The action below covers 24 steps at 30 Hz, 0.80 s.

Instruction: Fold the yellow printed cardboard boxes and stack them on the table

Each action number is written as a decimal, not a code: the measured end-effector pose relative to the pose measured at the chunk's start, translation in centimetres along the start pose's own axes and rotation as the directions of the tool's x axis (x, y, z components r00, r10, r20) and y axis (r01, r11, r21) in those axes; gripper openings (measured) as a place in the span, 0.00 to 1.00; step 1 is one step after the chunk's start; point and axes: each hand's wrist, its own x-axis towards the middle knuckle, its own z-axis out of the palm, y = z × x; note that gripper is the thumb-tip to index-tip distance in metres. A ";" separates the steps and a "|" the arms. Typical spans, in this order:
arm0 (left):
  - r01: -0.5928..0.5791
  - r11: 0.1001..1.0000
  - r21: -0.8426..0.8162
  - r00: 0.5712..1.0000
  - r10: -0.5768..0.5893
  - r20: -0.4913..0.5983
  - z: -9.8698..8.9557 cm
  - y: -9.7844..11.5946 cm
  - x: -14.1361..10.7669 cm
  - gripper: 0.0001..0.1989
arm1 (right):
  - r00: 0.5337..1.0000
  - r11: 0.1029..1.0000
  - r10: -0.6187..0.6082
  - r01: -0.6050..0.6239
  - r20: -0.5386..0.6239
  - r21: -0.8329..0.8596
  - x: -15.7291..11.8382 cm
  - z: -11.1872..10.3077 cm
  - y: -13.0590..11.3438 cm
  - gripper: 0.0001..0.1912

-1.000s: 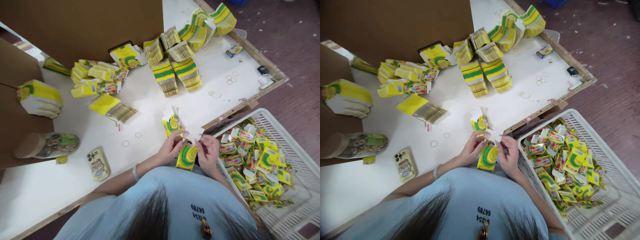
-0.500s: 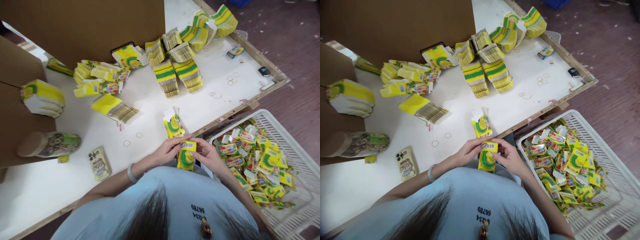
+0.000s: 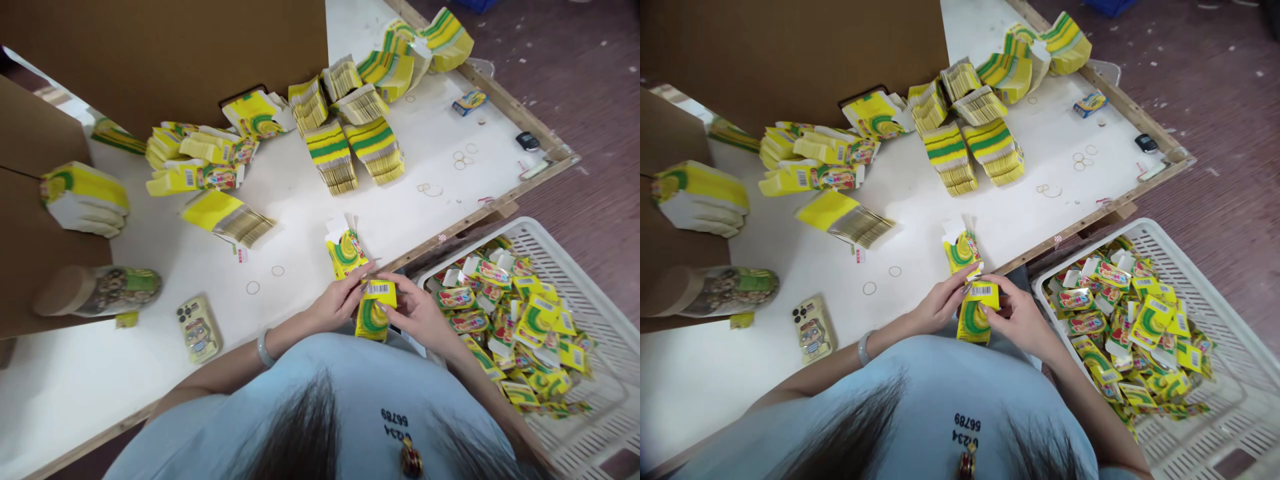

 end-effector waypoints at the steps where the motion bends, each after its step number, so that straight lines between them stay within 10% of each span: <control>1: 0.007 1.000 -0.002 1.000 -0.007 0.007 0.0 -0.1 -0.1 0.27 | 1.000 1.000 -0.004 0.004 0.005 0.009 0.0 -0.2 0.0 0.23; 9: -0.190 0.975 0.119 0.982 0.186 0.042 -0.3 -1.3 0.6 0.25 | 1.000 0.978 0.021 -0.025 0.020 0.205 0.1 -0.2 2.2 0.27; 13: -0.185 0.915 0.359 0.977 0.212 -0.037 -3.2 -4.0 4.1 0.21 | 0.961 0.993 0.046 -0.015 -0.273 0.113 -1.2 -2.9 3.3 0.23; 17: 0.217 0.814 0.538 0.889 0.064 -0.454 -8.0 -7.3 9.1 0.32 | 0.707 0.922 -0.085 -0.211 -0.702 -0.324 -6.0 -11.5 4.0 0.28; 21: 0.414 0.770 0.486 0.879 -0.199 -0.434 -10.9 -9.2 12.3 0.19 | 0.404 0.461 -0.319 -0.724 -0.857 -0.513 -10.8 -17.2 4.2 0.33; 24: 0.399 0.775 0.491 0.902 -0.234 -0.363 -11.9 -9.2 12.7 0.13 | 0.395 0.388 -0.408 -0.741 -0.823 -0.548 -10.1 -16.4 3.9 0.39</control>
